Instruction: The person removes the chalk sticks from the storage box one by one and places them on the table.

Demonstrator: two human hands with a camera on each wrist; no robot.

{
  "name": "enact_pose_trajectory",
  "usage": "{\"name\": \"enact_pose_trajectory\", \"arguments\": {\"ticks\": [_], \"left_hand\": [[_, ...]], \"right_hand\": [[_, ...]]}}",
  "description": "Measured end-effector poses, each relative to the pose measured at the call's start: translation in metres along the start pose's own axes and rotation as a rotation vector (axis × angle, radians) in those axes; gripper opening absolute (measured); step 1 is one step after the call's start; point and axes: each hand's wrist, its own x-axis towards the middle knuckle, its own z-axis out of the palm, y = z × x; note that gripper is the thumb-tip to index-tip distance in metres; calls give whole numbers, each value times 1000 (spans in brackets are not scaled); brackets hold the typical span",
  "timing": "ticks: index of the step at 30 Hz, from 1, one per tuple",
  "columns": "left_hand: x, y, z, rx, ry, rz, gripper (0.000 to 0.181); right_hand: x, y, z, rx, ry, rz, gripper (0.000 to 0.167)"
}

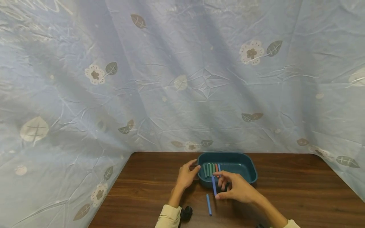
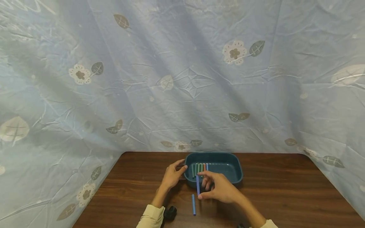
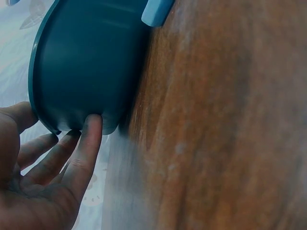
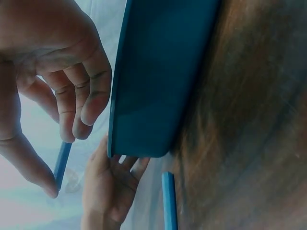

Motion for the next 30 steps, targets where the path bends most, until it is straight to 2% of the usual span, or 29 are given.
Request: {"name": "enact_pose_trajectory", "arguments": {"ticks": [11,30], "left_hand": [[0,0,0,3,-6,-5,51],[1,0,0,15,-4,-1,49]], "right_hand": [[-10,-4,13,43,-41,4,75],[-10,18,32,25,-121,43,75]]}}
